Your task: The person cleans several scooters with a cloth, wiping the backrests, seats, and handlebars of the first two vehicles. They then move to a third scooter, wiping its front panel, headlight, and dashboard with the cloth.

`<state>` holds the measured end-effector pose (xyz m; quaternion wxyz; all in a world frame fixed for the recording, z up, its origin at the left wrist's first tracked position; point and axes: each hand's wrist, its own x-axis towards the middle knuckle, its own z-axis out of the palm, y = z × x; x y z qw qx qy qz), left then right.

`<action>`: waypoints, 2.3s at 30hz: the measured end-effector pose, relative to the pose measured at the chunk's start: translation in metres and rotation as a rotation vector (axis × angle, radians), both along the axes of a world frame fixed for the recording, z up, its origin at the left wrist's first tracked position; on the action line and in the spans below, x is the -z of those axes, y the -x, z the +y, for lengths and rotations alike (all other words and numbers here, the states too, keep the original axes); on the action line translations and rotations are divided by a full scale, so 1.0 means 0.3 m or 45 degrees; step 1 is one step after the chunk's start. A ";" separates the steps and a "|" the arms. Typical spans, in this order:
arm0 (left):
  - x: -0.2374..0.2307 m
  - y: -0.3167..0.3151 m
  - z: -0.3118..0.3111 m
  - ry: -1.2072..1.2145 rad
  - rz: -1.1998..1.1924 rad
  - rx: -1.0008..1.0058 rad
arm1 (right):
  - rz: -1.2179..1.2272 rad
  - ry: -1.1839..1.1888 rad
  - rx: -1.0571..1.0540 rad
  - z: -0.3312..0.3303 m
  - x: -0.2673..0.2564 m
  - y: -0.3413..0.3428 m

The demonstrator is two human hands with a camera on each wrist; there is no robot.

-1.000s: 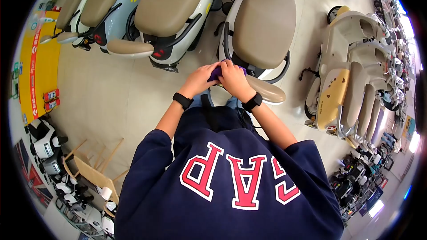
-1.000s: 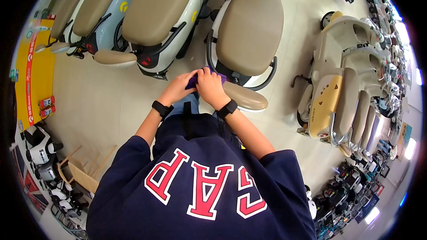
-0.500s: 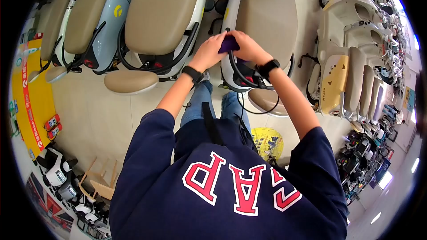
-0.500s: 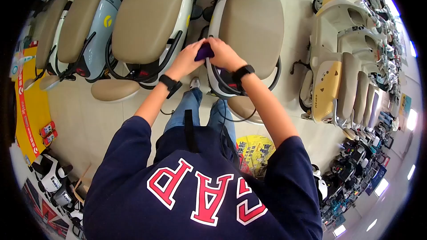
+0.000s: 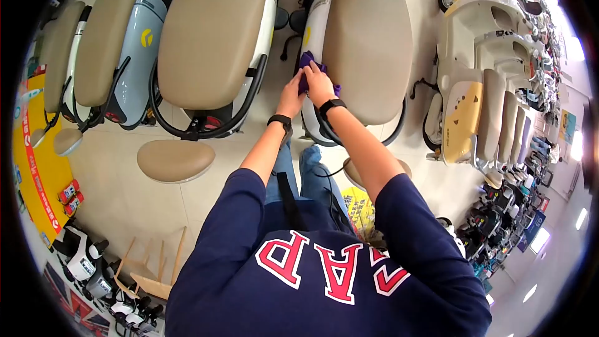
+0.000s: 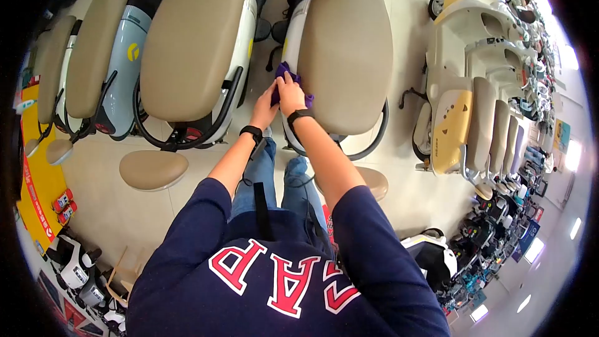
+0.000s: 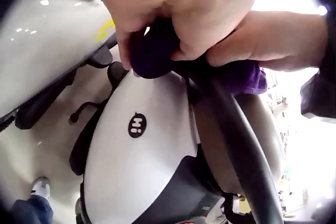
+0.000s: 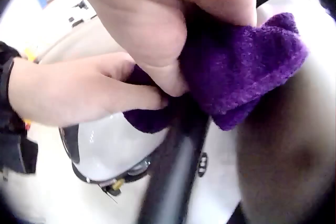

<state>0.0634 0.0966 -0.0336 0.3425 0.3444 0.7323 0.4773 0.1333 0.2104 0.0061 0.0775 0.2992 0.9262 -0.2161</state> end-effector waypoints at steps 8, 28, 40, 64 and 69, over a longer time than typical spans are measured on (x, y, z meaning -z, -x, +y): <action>-0.108 -0.040 -0.106 -0.082 -0.311 0.110 | -0.217 -0.524 0.313 -0.294 -0.027 -0.072; -0.373 -0.296 -0.253 0.056 0.555 0.854 | 0.507 -0.131 0.562 -0.526 -0.147 -0.601; -0.353 -0.404 -0.217 -0.119 0.694 1.001 | 0.578 -0.009 0.571 -0.521 -0.151 -0.760; -0.317 -0.260 -0.279 0.184 0.798 0.554 | 0.372 -0.176 0.187 -0.470 -0.136 -0.498; -0.248 -0.340 -0.379 0.179 0.668 0.550 | 0.484 0.071 -0.089 -0.446 -0.175 -0.636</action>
